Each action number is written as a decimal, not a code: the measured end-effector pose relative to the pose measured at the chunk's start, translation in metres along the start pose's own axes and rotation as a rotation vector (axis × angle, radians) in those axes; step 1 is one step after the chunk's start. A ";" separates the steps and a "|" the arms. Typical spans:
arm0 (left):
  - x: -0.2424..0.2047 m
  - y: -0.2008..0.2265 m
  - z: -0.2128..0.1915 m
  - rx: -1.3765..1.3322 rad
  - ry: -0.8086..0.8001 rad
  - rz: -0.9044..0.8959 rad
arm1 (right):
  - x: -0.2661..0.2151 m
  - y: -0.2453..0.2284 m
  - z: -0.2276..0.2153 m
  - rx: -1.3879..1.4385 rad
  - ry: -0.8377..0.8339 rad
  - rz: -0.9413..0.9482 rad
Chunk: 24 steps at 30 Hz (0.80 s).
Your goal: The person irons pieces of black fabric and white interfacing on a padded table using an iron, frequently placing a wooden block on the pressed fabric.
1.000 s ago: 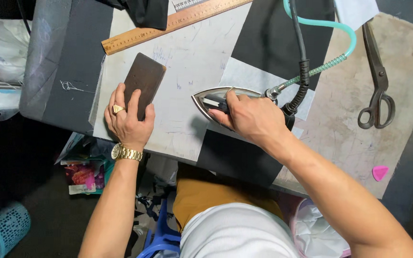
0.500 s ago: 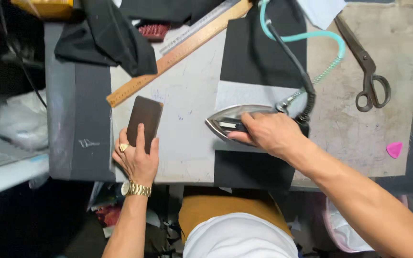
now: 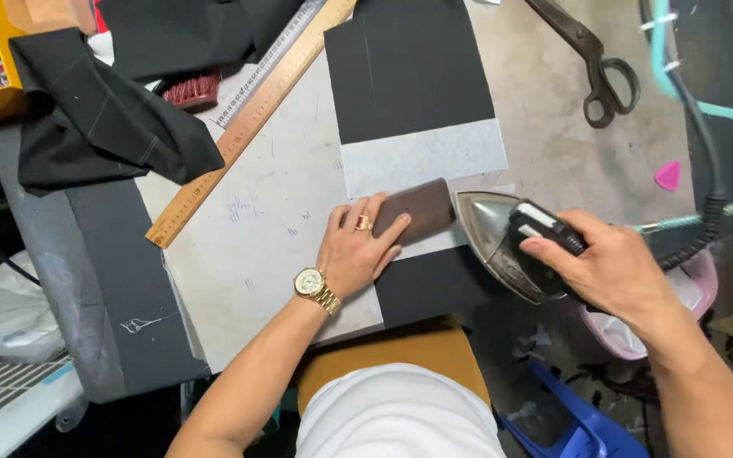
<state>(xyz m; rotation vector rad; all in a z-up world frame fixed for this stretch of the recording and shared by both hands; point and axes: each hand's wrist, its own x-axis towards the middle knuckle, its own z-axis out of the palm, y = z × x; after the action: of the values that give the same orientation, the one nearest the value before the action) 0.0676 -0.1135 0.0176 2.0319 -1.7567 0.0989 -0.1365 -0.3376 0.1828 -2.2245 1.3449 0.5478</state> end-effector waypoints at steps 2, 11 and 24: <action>-0.010 -0.015 0.001 0.035 -0.003 -0.022 | 0.006 -0.002 0.021 0.005 0.003 -0.095; -0.112 -0.088 -0.029 0.180 0.186 -0.307 | 0.022 -0.049 0.074 -0.424 0.263 -1.017; -0.122 -0.095 -0.030 0.232 0.341 -0.344 | 0.016 -0.086 0.092 -0.581 -0.108 -1.064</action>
<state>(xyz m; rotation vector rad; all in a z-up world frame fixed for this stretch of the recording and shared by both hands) 0.1425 0.0186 -0.0246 2.2868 -1.2195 0.5284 -0.0608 -0.2606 0.1161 -2.8608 -0.2059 0.6494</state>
